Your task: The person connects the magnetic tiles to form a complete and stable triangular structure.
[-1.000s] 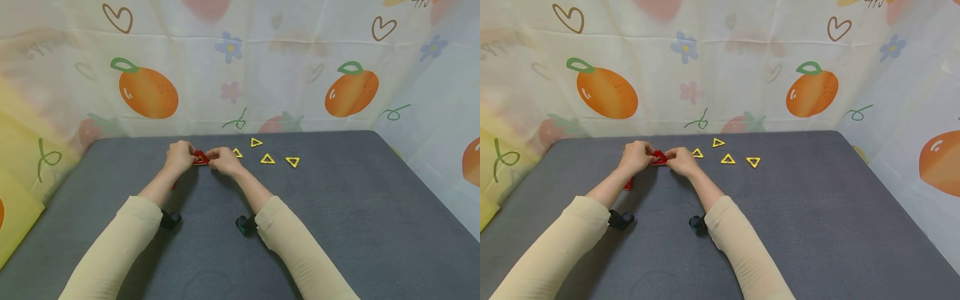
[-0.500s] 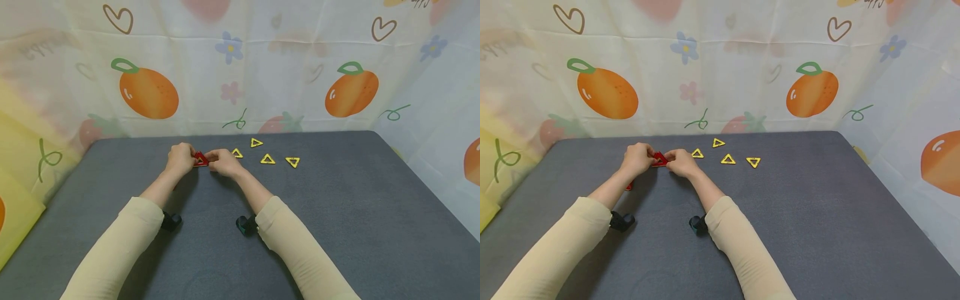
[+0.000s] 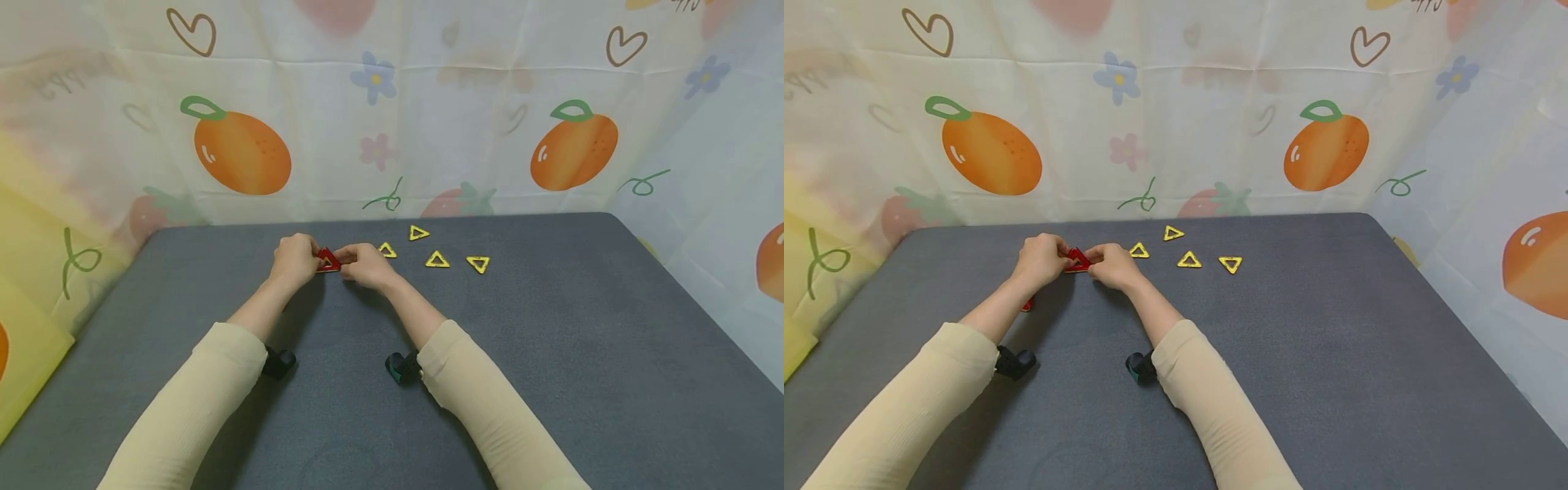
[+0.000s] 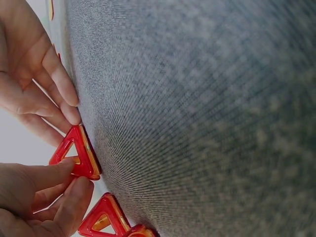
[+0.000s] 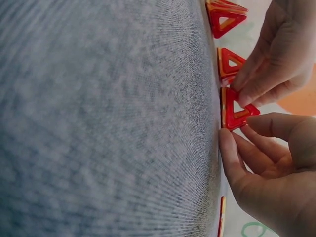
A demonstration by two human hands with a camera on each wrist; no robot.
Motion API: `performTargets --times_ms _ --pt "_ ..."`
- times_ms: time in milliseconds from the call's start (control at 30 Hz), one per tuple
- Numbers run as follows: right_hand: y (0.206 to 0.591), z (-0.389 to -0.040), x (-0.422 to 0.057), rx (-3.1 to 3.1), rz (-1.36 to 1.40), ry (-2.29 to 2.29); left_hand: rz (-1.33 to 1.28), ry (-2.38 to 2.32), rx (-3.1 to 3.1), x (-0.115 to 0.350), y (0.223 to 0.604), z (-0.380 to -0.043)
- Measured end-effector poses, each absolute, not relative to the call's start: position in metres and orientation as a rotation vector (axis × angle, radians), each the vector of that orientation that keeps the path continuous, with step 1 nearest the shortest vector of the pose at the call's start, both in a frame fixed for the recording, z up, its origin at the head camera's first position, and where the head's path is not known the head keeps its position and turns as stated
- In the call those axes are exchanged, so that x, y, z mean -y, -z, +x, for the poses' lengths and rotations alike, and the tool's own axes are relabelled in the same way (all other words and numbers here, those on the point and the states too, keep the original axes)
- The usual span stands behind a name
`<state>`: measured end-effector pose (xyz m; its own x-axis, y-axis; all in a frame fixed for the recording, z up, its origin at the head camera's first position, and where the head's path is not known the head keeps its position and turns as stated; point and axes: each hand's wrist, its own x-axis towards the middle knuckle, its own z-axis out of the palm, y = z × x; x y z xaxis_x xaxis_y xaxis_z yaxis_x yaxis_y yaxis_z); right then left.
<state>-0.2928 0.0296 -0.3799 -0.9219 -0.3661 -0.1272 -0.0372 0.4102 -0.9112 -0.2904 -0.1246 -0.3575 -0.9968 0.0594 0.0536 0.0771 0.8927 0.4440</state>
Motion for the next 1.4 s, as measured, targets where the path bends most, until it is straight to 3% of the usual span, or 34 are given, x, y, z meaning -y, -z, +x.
performTargets --times_ms 667,1400 --pt "0.371 -0.294 -0.061 -2.377 -0.328 1.618 -0.219 0.859 2.848 0.114 0.348 -0.288" --pt "0.357 -0.306 -0.202 -2.68 -0.207 1.555 -0.425 1.045 2.772 0.077 0.353 -0.279"
